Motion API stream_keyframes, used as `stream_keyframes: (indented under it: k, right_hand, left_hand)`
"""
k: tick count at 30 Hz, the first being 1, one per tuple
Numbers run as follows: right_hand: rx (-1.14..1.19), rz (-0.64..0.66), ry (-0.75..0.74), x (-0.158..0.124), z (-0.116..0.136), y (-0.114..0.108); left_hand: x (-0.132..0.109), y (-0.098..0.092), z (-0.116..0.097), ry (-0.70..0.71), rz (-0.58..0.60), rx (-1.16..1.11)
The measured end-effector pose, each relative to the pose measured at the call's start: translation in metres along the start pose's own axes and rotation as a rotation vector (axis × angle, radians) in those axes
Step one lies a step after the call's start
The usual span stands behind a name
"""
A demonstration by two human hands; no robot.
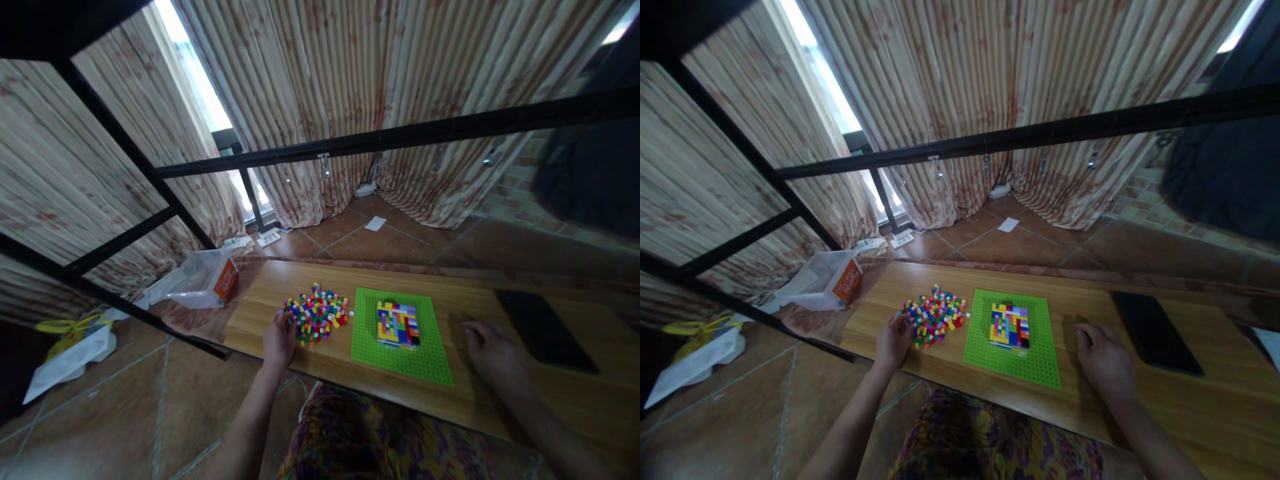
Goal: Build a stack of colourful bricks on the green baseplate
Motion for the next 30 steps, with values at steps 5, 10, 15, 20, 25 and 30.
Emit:
stream_keyframes:
  k: [5, 10, 15, 20, 25, 30]
  right_hand:
    - [0.013, 0.017, 0.002, 0.000, -0.001, 0.001]
    - [0.022, 0.016, 0.006, 0.000, -0.001, 0.002]
    - [0.042, 0.032, 0.025, 0.002, 0.004, -0.002]
    - [0.061, 0.031, 0.051, 0.003, 0.007, -0.006]
    - [0.077, 0.032, 0.052, 0.003, 0.007, -0.006]
    - [0.074, 0.047, 0.070, 0.003, 0.006, -0.004]
  left_hand:
    - [-0.003, -0.002, 0.001, 0.010, -0.066, -0.048]
    - [-0.002, -0.007, 0.000, 0.014, -0.105, -0.169]
    - [0.001, 0.002, -0.013, 0.051, -0.078, -0.401]
    - [0.003, 0.026, -0.031, 0.063, 0.040, -0.674]
    - [0.003, 0.032, -0.035, 0.057, 0.007, -0.752]
    - [0.006, 0.035, -0.034, 0.042, -0.005, -0.754]
Point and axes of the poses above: each hand's wrist, its own x-axis towards the middle knuckle, its own y-axis out of the palm, z = x × y, the point moved 8 cm from there along x, towards the middle knuckle, and after that the axes turned 12 degrees about z, right-handed, at the moved point
